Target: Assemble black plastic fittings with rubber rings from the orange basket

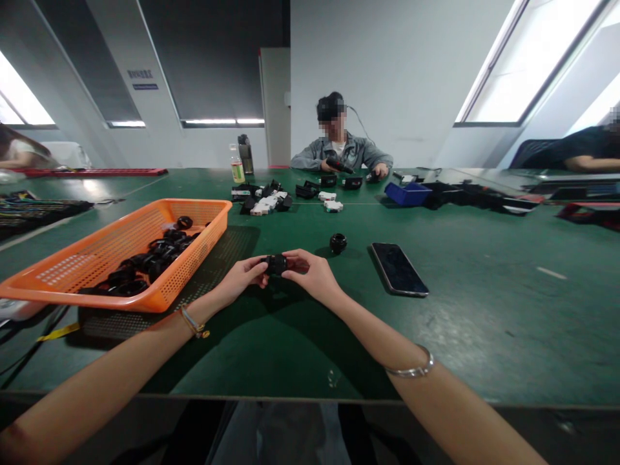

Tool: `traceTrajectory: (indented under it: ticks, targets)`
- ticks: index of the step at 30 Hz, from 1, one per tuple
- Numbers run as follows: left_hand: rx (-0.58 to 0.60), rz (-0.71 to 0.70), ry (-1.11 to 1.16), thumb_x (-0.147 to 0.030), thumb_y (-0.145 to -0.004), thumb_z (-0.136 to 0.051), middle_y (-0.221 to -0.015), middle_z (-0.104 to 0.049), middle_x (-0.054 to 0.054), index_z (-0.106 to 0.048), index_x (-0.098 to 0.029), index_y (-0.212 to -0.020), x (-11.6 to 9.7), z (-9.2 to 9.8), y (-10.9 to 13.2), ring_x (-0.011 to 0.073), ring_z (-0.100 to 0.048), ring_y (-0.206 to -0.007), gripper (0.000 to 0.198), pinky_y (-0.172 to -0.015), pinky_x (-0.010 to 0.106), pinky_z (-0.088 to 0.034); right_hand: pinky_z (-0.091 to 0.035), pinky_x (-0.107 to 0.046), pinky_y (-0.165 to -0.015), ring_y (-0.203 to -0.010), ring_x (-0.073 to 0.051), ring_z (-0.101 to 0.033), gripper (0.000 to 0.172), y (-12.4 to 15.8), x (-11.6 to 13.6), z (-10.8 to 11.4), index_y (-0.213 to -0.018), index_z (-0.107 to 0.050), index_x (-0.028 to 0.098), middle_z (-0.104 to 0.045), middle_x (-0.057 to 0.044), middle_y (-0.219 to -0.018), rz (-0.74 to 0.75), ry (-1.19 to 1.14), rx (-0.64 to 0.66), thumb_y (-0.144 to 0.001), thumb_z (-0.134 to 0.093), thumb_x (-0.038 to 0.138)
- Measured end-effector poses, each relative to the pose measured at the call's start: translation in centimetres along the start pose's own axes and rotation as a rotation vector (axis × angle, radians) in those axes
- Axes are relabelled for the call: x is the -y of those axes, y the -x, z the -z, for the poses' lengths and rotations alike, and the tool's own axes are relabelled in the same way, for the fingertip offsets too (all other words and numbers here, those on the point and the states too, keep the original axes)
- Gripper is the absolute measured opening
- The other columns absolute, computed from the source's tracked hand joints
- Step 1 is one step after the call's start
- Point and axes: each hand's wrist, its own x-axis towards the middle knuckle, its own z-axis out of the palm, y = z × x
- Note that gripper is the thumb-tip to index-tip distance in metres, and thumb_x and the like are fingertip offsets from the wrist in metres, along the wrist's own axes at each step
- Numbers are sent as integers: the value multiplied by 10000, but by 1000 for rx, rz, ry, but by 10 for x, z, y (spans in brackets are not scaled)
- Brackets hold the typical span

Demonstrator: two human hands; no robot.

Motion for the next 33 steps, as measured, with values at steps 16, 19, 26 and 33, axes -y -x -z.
traceTrajectory:
  ticks: [16,19,26,33]
  targets:
    - [12,-22,-6,-333,-687,-650,-607,-564,-35,-546,-95,-1054,5,1,-2,64,-517,-515,450,-534,210,-398,-522,-338,-831,-809,-150,-652,386,-1,-4,1,-970,-632,171,-651,-50,-959,63,3,-38,-590,-664,110]
    - [12,-35,-14,-329,-688,-647,-607,-559,-40,-525,-114,-999,5,0,-2,64,-514,-504,397,-523,208,-391,-521,-345,-831,-811,-154,-651,384,-1,-3,1,-974,-630,174,-659,-45,-934,51,6,-29,-595,-665,119]
    - [6,-53,-29,-329,-684,-648,-592,-548,-51,-495,-138,-906,4,0,-3,62,-508,-493,330,-517,204,-387,-515,-356,-836,-818,-162,-648,395,-1,-1,2,-985,-635,170,-666,-48,-917,26,19,-21,-594,-666,123]
    - [5,-70,-73,-325,-694,-639,-593,-545,-51,-501,-147,-871,2,-1,-1,57,-504,-498,287,-516,196,-382,-522,-356,-812,-805,-165,-648,387,-1,-3,2,-983,-648,180,-669,-52,-936,43,43,-24,-599,-674,144]
